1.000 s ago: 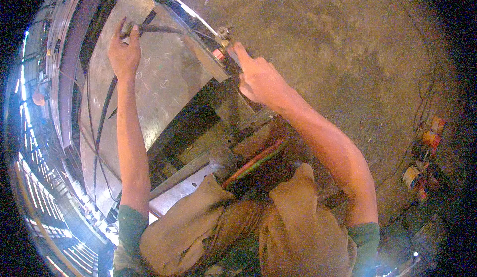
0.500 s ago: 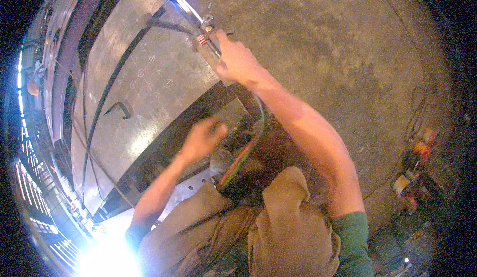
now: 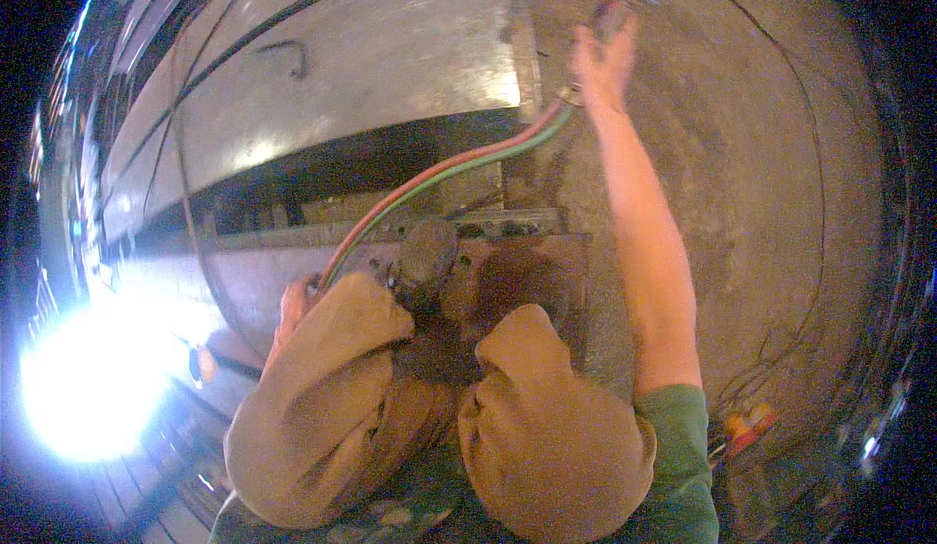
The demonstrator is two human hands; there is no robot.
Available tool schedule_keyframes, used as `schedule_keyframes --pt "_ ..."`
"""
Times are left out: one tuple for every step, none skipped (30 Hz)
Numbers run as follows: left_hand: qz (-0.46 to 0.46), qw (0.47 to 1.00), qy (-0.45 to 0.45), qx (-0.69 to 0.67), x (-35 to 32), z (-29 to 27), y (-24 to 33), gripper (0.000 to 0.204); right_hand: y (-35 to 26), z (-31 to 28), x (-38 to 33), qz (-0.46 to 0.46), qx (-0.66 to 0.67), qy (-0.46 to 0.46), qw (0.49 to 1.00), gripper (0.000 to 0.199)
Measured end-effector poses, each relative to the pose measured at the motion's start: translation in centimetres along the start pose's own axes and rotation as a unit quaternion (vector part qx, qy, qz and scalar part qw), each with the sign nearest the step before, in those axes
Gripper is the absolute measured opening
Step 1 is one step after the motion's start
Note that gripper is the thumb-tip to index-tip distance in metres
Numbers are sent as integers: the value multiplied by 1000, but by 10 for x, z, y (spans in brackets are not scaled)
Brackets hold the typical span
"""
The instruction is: The person uses a handheld cutting torch to cut a large metal sheet along marked lines. They adjust the torch and reposition the sheet as needed while cutting. Another person briefly assists by moving the cut piece aside.
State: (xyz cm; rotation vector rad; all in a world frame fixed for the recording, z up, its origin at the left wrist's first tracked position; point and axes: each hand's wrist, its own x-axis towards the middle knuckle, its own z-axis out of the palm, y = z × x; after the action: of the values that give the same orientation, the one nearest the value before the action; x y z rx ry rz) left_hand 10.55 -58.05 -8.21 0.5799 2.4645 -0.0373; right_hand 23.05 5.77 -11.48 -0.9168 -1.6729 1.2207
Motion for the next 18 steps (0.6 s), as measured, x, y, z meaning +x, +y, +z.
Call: schedule_keyframes --pt "-17 1000 8 -5 -13 16 -17 36 -6 2 -7 45 38 -14 998 61" --pt "-28 999 22 -14 -16 32 -24 36 -11 0 -8 83 72 -27 994 62" --pt "-45 998 25 -22 -32 48 -27 36 -18 -4 -20 92 80 -31 992 64" --pt "-45 999 23 -18 -42 56 -26 35 -25 -8 -29 97 92 -37 990 66" --pt "-30 999 21 -19 -32 61 -15 35 -22 -27 -29 89 69 -48 993 68" --pt "-57 998 19 -27 -40 63 -8 33 -3 -27 -47 99 58 -75 991 70" --pt "-73 996 27 -33 -46 58 -3 31 11 -37 -45 76 31 -61 995 70" --pt "-68 997 30 -37 -41 69 2 31 11 -52 -40 58 10 -51 997 70" --pt "-57 997 31 -42 -32 79 14 30 10 -67 -36 40 -17 -42 998 70" --pt "-74 997 -7 -15 -61 67 13 29 -1 -63 -49 59 -5 -62 996 70" --pt "-69 996 -23 -42 -64 80 29 29 -11 -78 -50 61 -23 -72 995 69" --pt "-82 995 -25 -55 -81 84 25 29 -22 -76 -59 80 -17 -92 992 69" --pt "-87 993 -21 -81 -92 95 27 29 -21 -84 -58 75 -22 -96 992 68" --pt "-114 989 -13 -97 -123 104 16 28 -12 -77 -65 86 -9 -112 990 67" --pt "-143 983 -8 -116 -156 117 9 28 -4 -77 -73 39 -61 -121 990 66" --pt "-149 978 0 -144 -165 127 13 28 1 -89 -74 -7 -92 -126 988 65" --pt "-169 971 15 -169 -189 140 9 28 5 -89 -80 -51 -109 -141 983 64" --pt "-173 964 29 -198 -193 141 6 28 -1 -97 -87 10 -107 -138 985 64"
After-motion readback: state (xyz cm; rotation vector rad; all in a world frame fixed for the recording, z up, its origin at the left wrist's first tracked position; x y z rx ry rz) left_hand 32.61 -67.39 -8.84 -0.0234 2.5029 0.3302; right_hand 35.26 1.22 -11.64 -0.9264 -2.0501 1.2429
